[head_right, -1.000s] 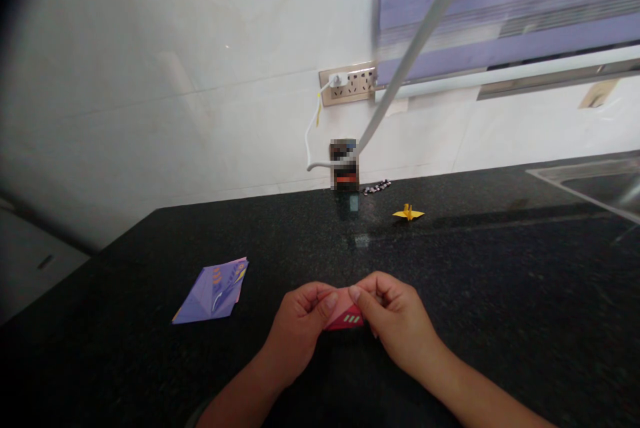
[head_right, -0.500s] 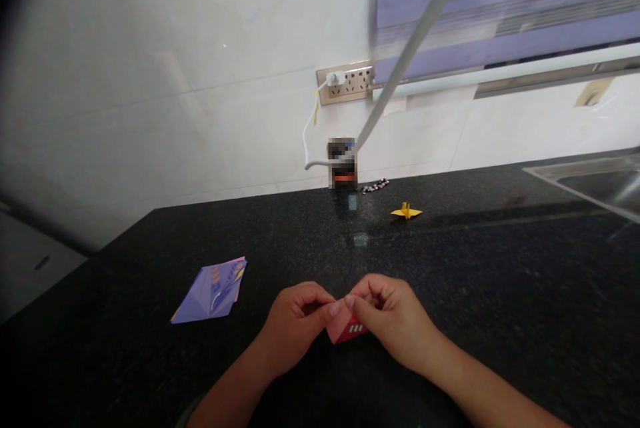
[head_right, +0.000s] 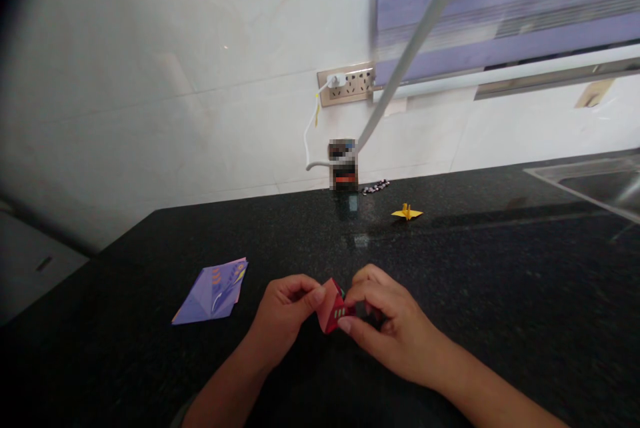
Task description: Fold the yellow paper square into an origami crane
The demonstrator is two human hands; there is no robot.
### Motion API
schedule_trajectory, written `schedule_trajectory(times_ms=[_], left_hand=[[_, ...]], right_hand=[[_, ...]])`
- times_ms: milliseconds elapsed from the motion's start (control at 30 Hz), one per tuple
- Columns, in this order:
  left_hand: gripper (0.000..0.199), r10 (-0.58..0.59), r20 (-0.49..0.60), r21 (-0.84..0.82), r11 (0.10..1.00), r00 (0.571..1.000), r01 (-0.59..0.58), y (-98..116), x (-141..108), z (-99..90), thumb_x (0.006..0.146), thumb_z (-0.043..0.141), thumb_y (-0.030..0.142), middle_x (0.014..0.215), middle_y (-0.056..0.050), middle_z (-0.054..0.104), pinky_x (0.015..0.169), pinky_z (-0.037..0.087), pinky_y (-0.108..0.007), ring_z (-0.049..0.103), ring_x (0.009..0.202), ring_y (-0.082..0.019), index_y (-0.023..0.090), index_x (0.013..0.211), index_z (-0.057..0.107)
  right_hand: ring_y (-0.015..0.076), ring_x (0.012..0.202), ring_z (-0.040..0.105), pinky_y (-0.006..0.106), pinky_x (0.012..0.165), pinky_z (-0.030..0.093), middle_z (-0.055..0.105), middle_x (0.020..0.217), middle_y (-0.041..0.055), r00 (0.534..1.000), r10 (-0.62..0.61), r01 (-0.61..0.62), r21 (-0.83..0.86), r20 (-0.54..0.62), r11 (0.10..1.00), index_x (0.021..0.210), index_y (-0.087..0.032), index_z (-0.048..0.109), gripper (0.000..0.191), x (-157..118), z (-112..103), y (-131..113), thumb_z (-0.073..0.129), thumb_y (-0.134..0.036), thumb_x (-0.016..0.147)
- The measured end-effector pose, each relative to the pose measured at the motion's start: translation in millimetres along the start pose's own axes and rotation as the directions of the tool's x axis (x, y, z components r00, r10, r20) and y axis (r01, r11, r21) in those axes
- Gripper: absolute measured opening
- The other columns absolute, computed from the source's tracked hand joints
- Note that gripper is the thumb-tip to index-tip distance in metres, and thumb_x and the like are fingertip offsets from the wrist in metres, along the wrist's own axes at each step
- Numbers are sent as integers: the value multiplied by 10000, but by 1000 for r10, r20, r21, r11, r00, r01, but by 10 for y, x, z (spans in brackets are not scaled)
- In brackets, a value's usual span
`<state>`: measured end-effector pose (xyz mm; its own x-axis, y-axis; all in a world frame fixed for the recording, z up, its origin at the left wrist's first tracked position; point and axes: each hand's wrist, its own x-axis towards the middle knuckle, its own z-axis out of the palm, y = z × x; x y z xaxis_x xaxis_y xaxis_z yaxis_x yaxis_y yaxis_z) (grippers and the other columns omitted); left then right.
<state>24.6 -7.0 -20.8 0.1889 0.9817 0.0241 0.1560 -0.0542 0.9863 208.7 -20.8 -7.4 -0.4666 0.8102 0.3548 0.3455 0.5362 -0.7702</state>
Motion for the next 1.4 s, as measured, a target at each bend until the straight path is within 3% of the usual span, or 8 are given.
schedule_trajectory(times_ms=[200,300,433,600,1100,1300,1400], left_hand=[[177,30,-83,66,997,996,-24,24,-3,1,726,546,263,604,-30,594,541,385,-231,501,564,-125,119,654,621],[183,84,-83,133,988,993,-73,36,-29,16,746,519,252,619,-25,587,556,386,-232,507,588,-128,131,652,619],[168,159,-23,230,962,987,-149,64,-76,59,744,516,201,612,-13,569,565,376,-227,506,595,-122,145,621,617],[186,197,38,266,943,980,-200,99,-109,104,755,503,170,612,-11,570,584,373,-225,517,605,-117,147,609,616],[192,153,-103,229,965,983,-126,68,-69,46,760,507,245,625,-17,577,578,393,-225,515,614,-129,146,640,619],[162,31,-23,126,992,999,-28,80,-46,52,733,532,266,618,-11,581,519,389,-206,514,566,-115,136,671,605],[146,-6,54,40,999,999,4,93,-48,64,709,562,255,666,-16,603,538,398,-206,530,593,-116,139,783,609]], right_hand=[[129,656,480,240,563,393,498,767,23,999,28,-28,-4,-22,1000,772,-192,557,36,-2,53,53,570,-216,748],[123,631,484,232,557,397,492,725,9,983,154,-143,114,-100,983,696,-188,522,119,3,93,78,558,-280,762],[132,640,515,236,580,425,527,699,3,938,334,-292,301,-96,908,833,-187,529,154,16,128,75,526,-333,784],[132,634,537,242,601,421,562,661,16,956,284,-261,225,-76,939,662,-160,596,245,28,147,39,471,-299,821],[130,613,519,231,578,412,573,651,11,943,323,-298,226,-81,927,699,-172,607,189,30,150,81,499,-292,798],[143,643,543,243,607,415,587,671,23,962,267,-259,118,-57,959,674,-174,603,200,36,77,53,480,-253,811],[139,634,546,240,594,413,580,666,23,975,220,-220,39,-18,975,668,-172,605,194,37,28,3,477,-213,808]])
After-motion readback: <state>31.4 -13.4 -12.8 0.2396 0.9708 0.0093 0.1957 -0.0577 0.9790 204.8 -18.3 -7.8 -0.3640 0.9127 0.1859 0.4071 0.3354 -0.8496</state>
